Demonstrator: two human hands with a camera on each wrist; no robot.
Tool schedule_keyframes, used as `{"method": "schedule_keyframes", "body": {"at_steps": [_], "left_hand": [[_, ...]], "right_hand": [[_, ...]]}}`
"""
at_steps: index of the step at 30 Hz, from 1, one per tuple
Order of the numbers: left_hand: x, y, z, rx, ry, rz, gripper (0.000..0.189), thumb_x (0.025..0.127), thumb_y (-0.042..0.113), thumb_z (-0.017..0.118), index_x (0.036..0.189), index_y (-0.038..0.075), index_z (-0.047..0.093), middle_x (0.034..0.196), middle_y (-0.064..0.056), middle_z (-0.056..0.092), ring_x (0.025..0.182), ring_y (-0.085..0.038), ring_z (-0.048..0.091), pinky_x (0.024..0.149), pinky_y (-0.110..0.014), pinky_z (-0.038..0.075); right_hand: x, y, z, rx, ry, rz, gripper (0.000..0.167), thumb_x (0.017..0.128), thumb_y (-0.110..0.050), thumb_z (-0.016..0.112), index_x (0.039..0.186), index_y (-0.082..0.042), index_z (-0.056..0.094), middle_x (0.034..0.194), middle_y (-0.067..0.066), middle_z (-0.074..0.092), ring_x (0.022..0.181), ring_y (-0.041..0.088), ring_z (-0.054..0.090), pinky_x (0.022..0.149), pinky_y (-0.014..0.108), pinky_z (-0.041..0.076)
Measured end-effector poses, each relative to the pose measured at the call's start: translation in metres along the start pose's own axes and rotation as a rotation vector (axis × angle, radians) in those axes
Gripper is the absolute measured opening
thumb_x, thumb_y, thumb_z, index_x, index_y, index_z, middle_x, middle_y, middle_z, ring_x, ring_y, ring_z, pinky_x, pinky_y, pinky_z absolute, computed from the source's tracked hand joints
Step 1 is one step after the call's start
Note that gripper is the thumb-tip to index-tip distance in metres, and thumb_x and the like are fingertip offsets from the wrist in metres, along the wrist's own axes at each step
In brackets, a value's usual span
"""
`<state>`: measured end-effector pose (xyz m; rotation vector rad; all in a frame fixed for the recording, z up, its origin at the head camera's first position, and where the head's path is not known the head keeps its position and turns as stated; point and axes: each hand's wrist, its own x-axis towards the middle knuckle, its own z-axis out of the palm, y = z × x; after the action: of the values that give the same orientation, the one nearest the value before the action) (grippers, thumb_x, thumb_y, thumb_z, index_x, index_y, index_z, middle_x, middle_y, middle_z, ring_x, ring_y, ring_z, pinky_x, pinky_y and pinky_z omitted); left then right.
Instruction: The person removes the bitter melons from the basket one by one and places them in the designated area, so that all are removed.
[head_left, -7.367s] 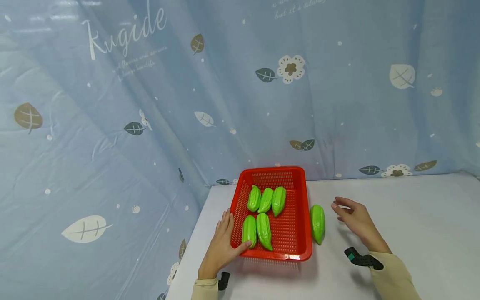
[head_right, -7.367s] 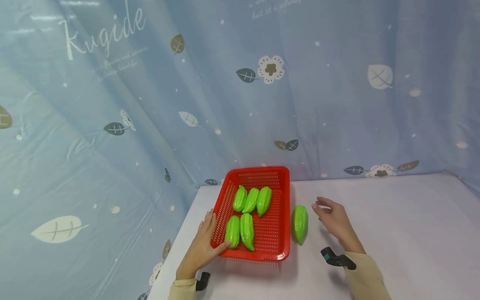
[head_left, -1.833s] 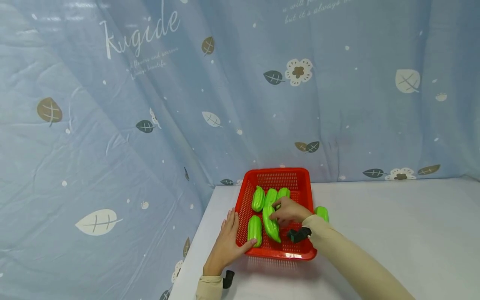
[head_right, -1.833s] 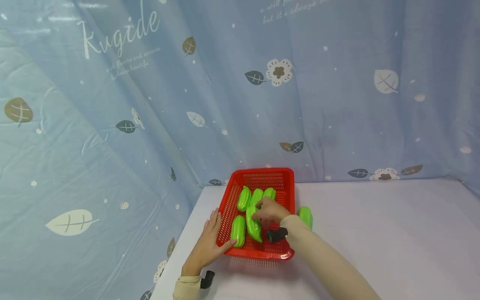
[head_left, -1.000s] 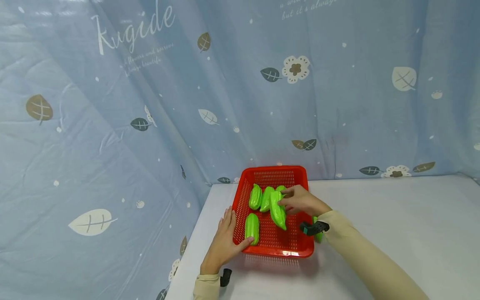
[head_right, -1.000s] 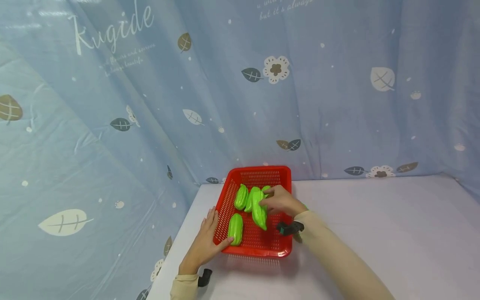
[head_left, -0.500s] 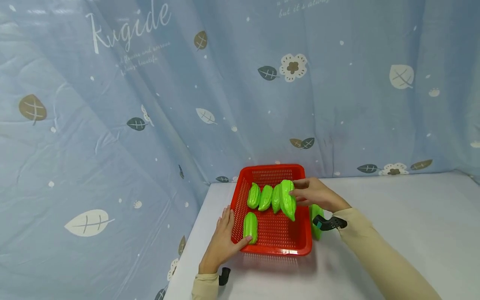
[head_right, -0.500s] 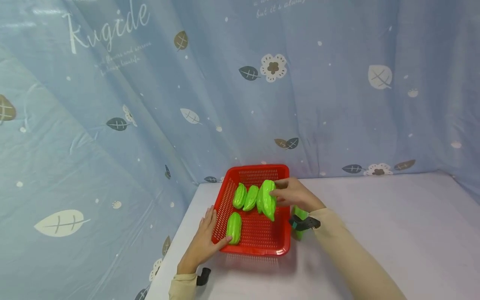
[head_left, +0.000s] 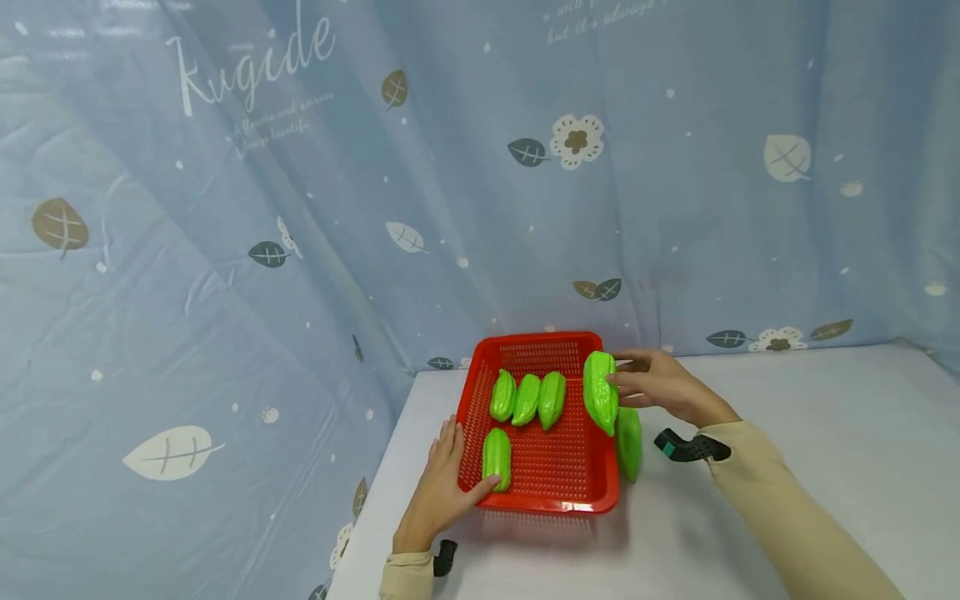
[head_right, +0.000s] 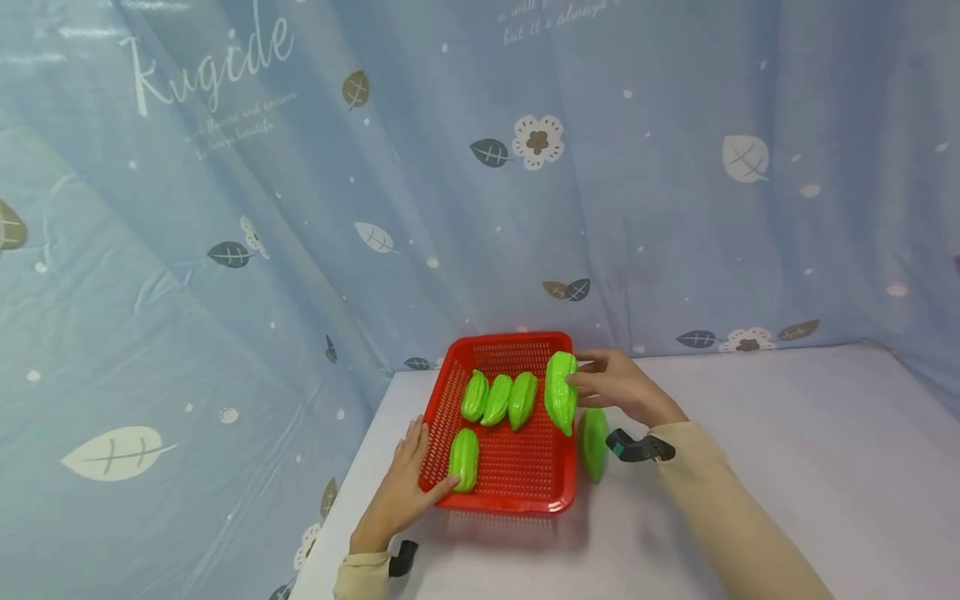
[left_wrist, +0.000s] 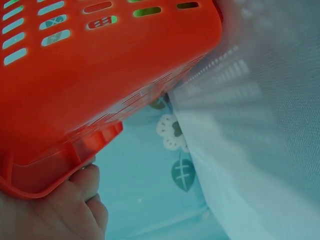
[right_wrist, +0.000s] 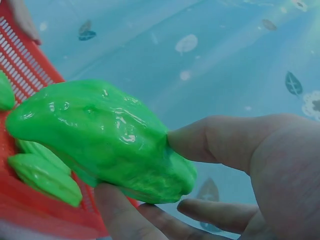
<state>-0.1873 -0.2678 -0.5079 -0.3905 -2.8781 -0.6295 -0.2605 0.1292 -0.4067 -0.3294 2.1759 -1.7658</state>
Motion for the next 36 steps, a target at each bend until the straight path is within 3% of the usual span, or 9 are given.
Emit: {"method": "schedule_keyframes", "body": {"at_steps": [11, 25, 36], "left_hand": [[0.001, -0.001, 0.000, -0.003, 0.027, 0.016, 0.112, 0.088, 0.072, 0.062, 0.162, -0.003, 0.024, 0.174, -0.017, 0.016, 0.162, -0.036, 0.016, 0.129, -0.058, 0.022], [-0.001, 0.000, 0.000, -0.009, 0.025, 0.018, 0.111, 0.088, 0.071, 0.063, 0.162, -0.003, 0.025, 0.174, -0.018, 0.016, 0.162, -0.036, 0.017, 0.129, -0.059, 0.023], [-0.002, 0.000, 0.000, -0.015, 0.016, 0.008, 0.112, 0.088, 0.071, 0.064, 0.162, -0.002, 0.024, 0.174, -0.018, 0.015, 0.162, -0.035, 0.015, 0.129, -0.058, 0.022]], "right_hand": [[-0.017, 0.012, -0.021, 0.002, 0.080, 0.022, 0.075, 0.102, -0.030, 0.066, 0.156, 0.009, 0.030, 0.149, 0.034, 0.048, 0.102, 0.016, 0.074, 0.090, 0.037, 0.064], [-0.033, 0.040, -0.041, -0.045, 0.122, 0.060, 0.076, 0.105, -0.030, 0.060, 0.157, 0.013, 0.026, 0.152, 0.037, 0.044, 0.101, 0.012, 0.074, 0.089, 0.035, 0.064], [-0.039, 0.066, -0.044, -0.064, 0.148, 0.090, 0.078, 0.105, -0.033, 0.060, 0.156, 0.015, 0.026, 0.146, 0.037, 0.051, 0.105, 0.017, 0.074, 0.088, 0.035, 0.064]]}}
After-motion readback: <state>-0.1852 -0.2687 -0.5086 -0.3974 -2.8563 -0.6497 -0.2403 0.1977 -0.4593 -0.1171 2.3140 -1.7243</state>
